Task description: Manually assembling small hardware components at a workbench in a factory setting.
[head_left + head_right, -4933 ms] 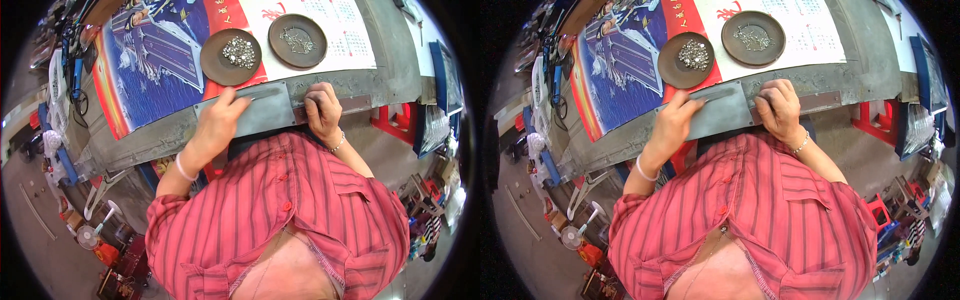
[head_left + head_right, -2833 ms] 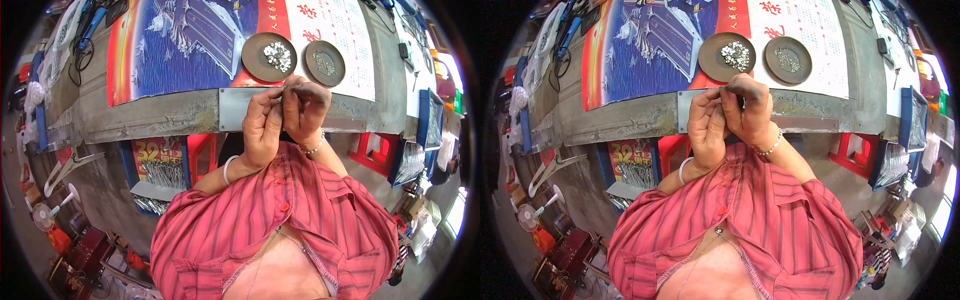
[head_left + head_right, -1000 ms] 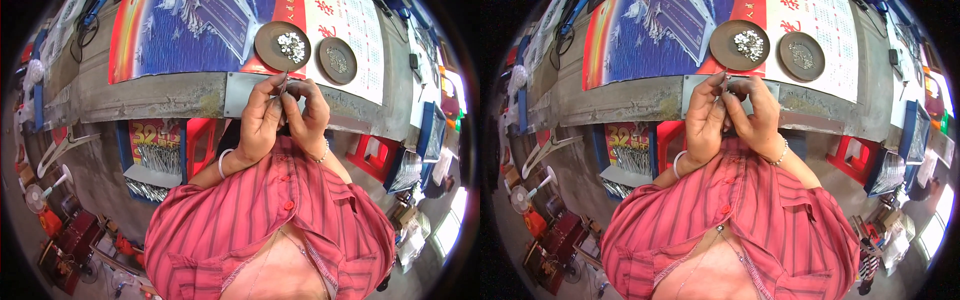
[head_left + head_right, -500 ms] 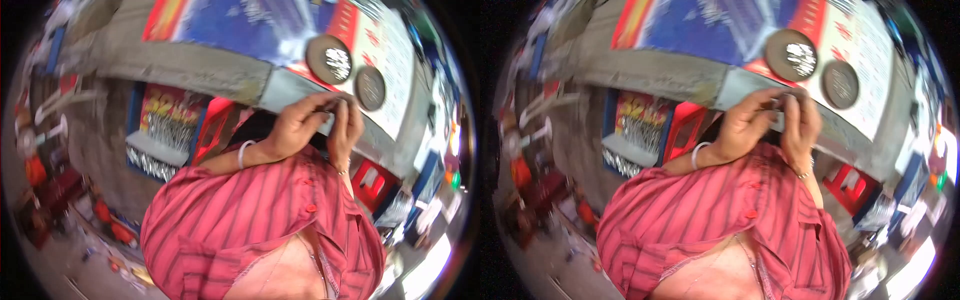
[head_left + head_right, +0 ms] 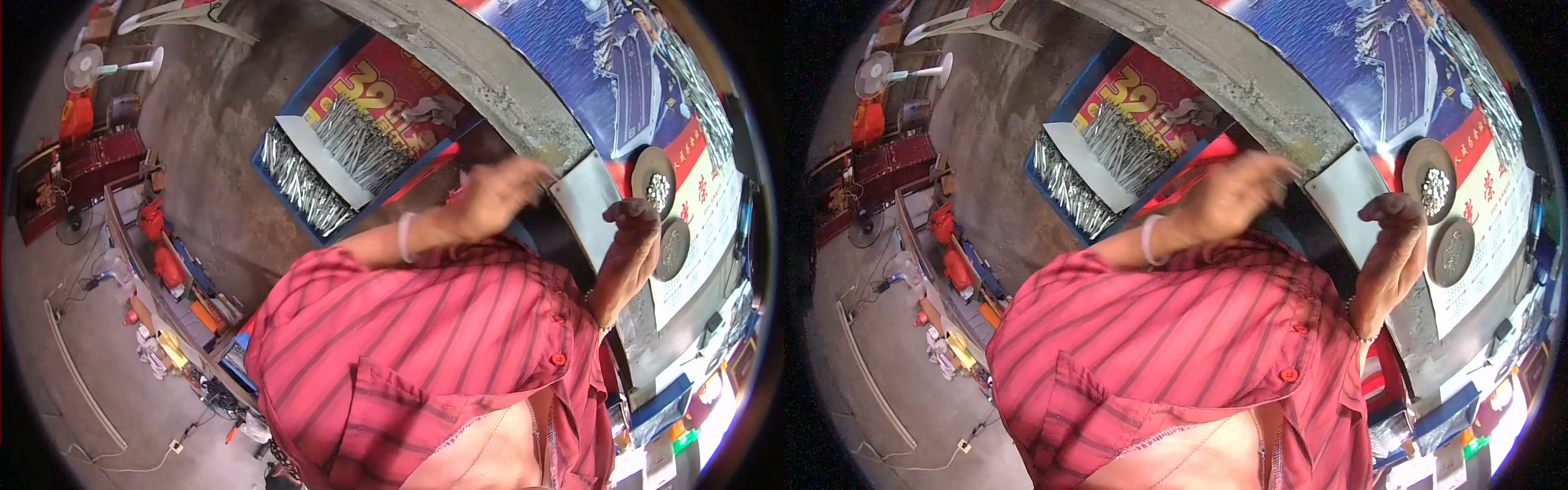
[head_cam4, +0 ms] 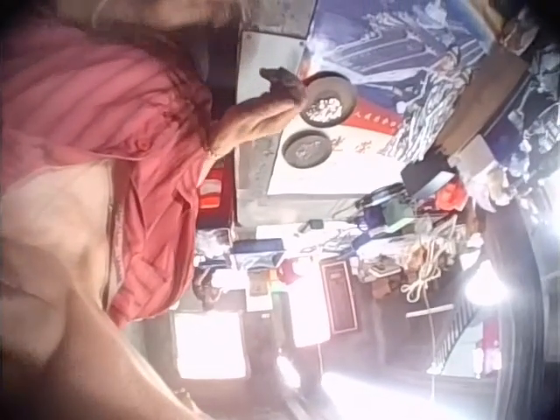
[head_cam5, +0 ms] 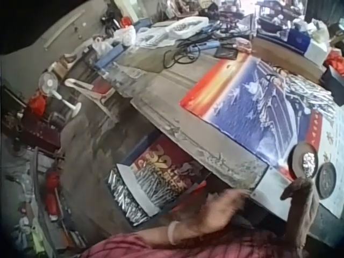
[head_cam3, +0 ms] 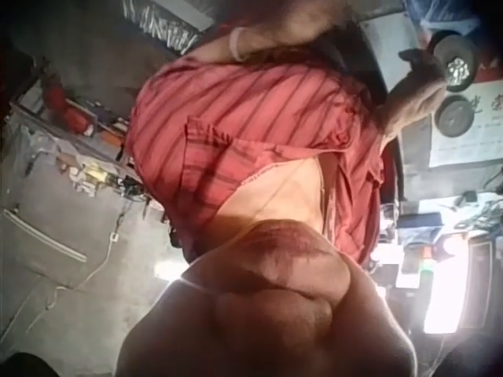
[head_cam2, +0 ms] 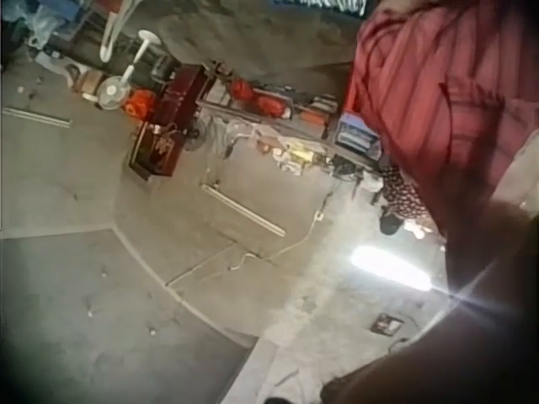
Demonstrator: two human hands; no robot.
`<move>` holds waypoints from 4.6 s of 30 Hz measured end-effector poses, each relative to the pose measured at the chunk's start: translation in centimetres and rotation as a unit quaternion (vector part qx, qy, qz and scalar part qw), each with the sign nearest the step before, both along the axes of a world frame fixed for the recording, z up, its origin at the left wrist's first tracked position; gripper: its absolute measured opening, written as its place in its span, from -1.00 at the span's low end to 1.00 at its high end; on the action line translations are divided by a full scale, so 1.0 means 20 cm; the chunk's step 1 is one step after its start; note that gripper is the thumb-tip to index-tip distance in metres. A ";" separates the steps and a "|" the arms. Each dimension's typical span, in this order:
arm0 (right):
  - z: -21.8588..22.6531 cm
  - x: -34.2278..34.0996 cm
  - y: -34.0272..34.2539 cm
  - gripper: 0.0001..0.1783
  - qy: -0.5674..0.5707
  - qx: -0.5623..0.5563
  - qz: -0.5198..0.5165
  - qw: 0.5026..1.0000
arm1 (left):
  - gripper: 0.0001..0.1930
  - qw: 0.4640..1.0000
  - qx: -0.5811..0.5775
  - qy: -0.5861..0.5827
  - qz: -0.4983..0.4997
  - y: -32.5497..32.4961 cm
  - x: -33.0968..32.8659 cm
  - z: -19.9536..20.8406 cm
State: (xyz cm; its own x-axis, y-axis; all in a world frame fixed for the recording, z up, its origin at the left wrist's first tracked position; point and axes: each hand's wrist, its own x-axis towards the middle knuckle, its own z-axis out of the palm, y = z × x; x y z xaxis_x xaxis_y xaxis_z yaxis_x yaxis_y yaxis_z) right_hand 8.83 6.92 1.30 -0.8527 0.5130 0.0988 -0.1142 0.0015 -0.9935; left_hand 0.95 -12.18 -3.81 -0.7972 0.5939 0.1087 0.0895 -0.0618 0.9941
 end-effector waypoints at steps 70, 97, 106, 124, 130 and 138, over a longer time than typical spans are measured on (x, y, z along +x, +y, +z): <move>-0.32 0.74 0.47 -0.90 -0.190 0.352 -0.320 0.859 | -0.84 0.790 -0.134 0.584 -0.131 2.09 -1.31 -0.07; -0.29 0.72 0.47 -0.89 -0.207 0.359 -0.321 0.851 | -0.77 0.846 -0.138 0.509 -0.080 2.16 -1.36 -0.06; -0.30 0.72 0.49 -0.88 -0.206 0.379 -0.307 0.848 | -0.85 0.682 -0.157 0.692 -0.175 2.25 -1.35 0.01; -0.28 0.71 0.48 -0.87 -0.201 0.391 -0.303 0.846 | -0.80 0.735 -0.064 0.658 -0.149 2.03 -1.34 0.24; -0.26 0.71 0.49 -0.86 -0.216 0.391 -0.305 0.841 | -0.80 0.737 -0.101 0.606 -0.283 1.69 -0.97 0.25; -0.25 0.70 0.49 -0.88 -0.217 0.376 -0.301 0.849 | -0.82 0.785 -0.116 0.523 -0.311 1.63 -0.84 0.12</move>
State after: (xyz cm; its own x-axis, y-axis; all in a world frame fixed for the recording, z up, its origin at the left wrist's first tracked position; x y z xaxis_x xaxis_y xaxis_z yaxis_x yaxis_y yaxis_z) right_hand 22.74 16.81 -3.67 -0.4976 0.8005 0.3339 0.5095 0.5813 -0.6345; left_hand -15.88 20.43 -1.32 0.1080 0.9338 0.3410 0.8883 -0.2446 0.3886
